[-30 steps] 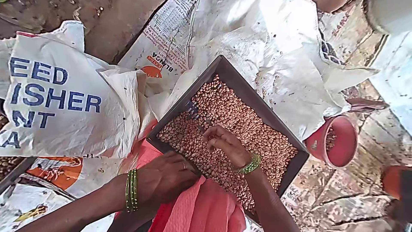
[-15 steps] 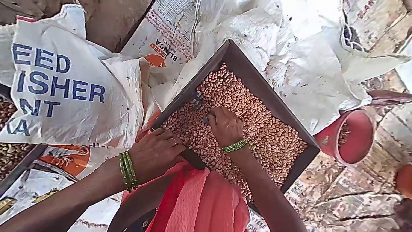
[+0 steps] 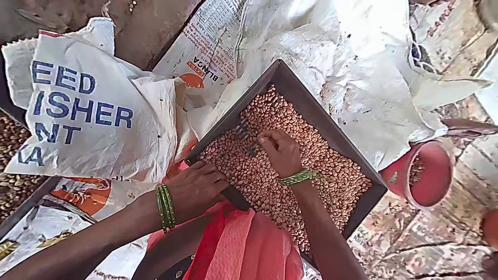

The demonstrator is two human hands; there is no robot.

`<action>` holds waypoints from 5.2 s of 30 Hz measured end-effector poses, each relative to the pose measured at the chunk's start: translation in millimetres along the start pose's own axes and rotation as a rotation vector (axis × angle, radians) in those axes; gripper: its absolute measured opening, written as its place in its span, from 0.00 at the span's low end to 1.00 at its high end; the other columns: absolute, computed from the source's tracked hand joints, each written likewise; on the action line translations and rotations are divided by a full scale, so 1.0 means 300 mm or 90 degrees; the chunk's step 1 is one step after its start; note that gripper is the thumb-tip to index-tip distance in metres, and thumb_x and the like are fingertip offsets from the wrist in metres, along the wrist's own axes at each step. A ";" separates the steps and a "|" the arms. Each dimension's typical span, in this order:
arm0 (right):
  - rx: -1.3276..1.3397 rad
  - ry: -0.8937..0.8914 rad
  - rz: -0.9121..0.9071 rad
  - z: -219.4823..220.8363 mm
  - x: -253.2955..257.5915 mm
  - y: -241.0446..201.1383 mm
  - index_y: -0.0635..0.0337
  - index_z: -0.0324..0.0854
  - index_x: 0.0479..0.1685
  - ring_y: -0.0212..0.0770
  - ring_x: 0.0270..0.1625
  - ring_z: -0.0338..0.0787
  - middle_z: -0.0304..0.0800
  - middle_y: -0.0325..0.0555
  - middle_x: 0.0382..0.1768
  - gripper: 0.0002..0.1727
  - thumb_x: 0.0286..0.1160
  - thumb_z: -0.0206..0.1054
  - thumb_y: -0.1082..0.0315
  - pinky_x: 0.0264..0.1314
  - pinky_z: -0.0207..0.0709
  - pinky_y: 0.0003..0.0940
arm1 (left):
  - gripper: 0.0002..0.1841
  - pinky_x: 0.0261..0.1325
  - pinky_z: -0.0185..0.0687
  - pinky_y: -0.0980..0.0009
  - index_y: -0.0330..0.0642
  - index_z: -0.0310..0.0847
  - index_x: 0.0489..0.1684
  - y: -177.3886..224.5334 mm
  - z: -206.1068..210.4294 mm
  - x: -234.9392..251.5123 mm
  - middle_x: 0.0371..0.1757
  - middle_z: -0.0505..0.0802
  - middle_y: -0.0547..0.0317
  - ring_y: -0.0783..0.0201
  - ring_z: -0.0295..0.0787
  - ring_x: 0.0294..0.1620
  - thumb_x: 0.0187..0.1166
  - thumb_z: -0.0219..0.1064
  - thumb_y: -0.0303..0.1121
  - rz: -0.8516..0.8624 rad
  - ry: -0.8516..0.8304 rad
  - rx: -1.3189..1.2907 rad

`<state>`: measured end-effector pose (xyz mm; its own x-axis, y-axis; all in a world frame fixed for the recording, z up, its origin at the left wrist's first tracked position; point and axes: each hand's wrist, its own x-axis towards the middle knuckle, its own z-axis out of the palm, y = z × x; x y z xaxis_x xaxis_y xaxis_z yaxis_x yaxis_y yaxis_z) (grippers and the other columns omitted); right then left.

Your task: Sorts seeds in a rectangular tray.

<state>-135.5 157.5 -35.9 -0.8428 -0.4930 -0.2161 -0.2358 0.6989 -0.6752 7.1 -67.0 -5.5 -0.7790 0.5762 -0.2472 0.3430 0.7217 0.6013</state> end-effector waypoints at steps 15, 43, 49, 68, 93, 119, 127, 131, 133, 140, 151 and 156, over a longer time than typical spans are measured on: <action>-0.319 0.011 -0.127 0.036 0.111 -0.029 0.71 0.86 0.52 0.64 0.49 0.94 0.91 0.65 0.48 0.13 0.84 0.62 0.69 0.44 0.87 0.58 | 0.18 0.64 0.83 0.45 0.41 0.89 0.57 -0.007 0.011 -0.002 0.60 0.95 0.51 0.45 0.91 0.64 0.86 0.62 0.45 0.007 0.038 0.013; -0.239 0.106 -0.030 -0.099 -0.040 0.074 0.65 0.89 0.53 0.62 0.45 0.94 0.93 0.62 0.47 0.13 0.84 0.61 0.68 0.42 0.84 0.61 | 0.20 0.50 0.89 0.57 0.46 0.89 0.61 -0.028 -0.071 0.014 0.50 0.95 0.53 0.57 0.94 0.46 0.91 0.51 0.42 -0.018 0.181 -0.173; -0.332 0.150 -0.058 -0.044 -0.044 0.106 0.69 0.88 0.49 0.63 0.41 0.94 0.90 0.63 0.40 0.11 0.83 0.63 0.70 0.37 0.87 0.57 | 0.11 0.55 0.88 0.45 0.34 0.89 0.53 -0.040 -0.135 0.325 0.53 0.92 0.38 0.40 0.92 0.55 0.88 0.60 0.30 -0.112 0.263 -0.043; 0.731 0.022 0.217 -0.130 -0.137 0.057 0.56 0.80 0.58 0.35 0.49 0.95 0.95 0.39 0.49 0.26 0.93 0.33 0.59 0.54 0.89 0.33 | 0.13 0.68 0.78 0.50 0.34 0.86 0.57 -0.020 -0.260 0.555 0.58 0.90 0.41 0.45 0.87 0.63 0.84 0.62 0.31 -0.068 0.092 -0.005; -0.249 -0.048 -0.169 -0.026 -0.164 0.058 0.60 0.83 0.73 0.65 0.41 0.96 0.94 0.63 0.43 0.20 0.85 0.59 0.70 0.38 0.87 0.62 | 0.12 0.78 0.71 0.44 0.42 0.89 0.57 -0.064 -0.082 0.191 0.73 0.86 0.46 0.42 0.78 0.78 0.86 0.60 0.31 0.027 -0.022 0.154; 0.388 -0.032 0.054 -0.059 -0.195 0.048 0.47 0.80 0.45 0.19 0.14 0.66 0.74 0.24 0.19 0.05 0.85 0.62 0.59 0.16 0.63 0.15 | 0.14 0.52 0.88 0.50 0.39 0.88 0.50 0.072 -0.029 -0.100 0.49 0.94 0.47 0.48 0.93 0.51 0.89 0.58 0.39 0.051 -0.044 -0.238; 0.708 -0.089 0.094 -0.186 -0.266 0.095 0.43 0.74 0.51 0.19 0.15 0.72 0.79 0.25 0.21 0.08 0.92 0.49 0.60 0.16 0.66 0.11 | 0.15 0.53 0.90 0.55 0.43 0.91 0.50 0.040 -0.071 -0.026 0.47 0.95 0.51 0.52 0.94 0.50 0.87 0.55 0.36 0.063 0.128 -0.027; 0.671 0.012 0.109 -0.258 -0.317 0.104 0.47 0.78 0.55 0.21 0.19 0.80 0.88 0.29 0.28 0.16 0.86 0.43 0.67 0.19 0.73 0.13 | 0.13 0.63 0.84 0.48 0.46 0.91 0.52 0.050 -0.014 0.173 0.52 0.95 0.50 0.45 0.91 0.60 0.84 0.61 0.37 0.150 0.087 0.009; 0.610 0.054 0.104 -0.287 -0.350 0.118 0.49 0.79 0.54 0.24 0.25 0.85 0.91 0.30 0.33 0.18 0.82 0.42 0.70 0.24 0.79 0.17 | 0.09 0.64 0.81 0.46 0.48 0.92 0.50 0.096 0.035 0.259 0.53 0.93 0.51 0.45 0.87 0.63 0.82 0.66 0.35 0.243 0.012 0.000; 0.305 0.049 0.114 -0.263 -0.452 0.127 0.50 0.83 0.49 0.15 0.18 0.67 0.74 0.19 0.22 0.11 0.88 0.55 0.62 0.20 0.61 0.13 | 0.09 0.72 0.64 0.28 0.49 0.92 0.49 -0.074 0.007 0.310 0.67 0.88 0.45 0.33 0.74 0.77 0.80 0.66 0.33 0.246 -0.002 0.146; -0.217 0.043 -0.076 -0.067 -0.439 0.119 0.62 0.91 0.51 0.57 0.42 0.96 0.95 0.55 0.42 0.15 0.85 0.61 0.62 0.37 0.87 0.54 | 0.15 0.84 0.58 0.49 0.40 0.90 0.57 -0.071 -0.197 0.146 0.81 0.79 0.40 0.41 0.69 0.82 0.85 0.59 0.36 0.045 0.273 0.023; -0.320 0.046 -0.080 0.016 -0.401 0.104 0.65 0.88 0.47 0.60 0.41 0.95 0.93 0.58 0.39 0.12 0.84 0.63 0.66 0.33 0.86 0.52 | 0.14 0.62 0.86 0.51 0.38 0.90 0.53 -0.020 -0.072 0.143 0.55 0.93 0.45 0.50 0.91 0.58 0.86 0.59 0.34 0.030 0.202 -0.071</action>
<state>-39.2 236.1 -34.4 -0.8200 -0.5648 -0.0931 -0.5257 0.8074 -0.2678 -39.7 -54.7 -3.3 -0.8940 0.4476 0.0206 0.3367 0.6407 0.6901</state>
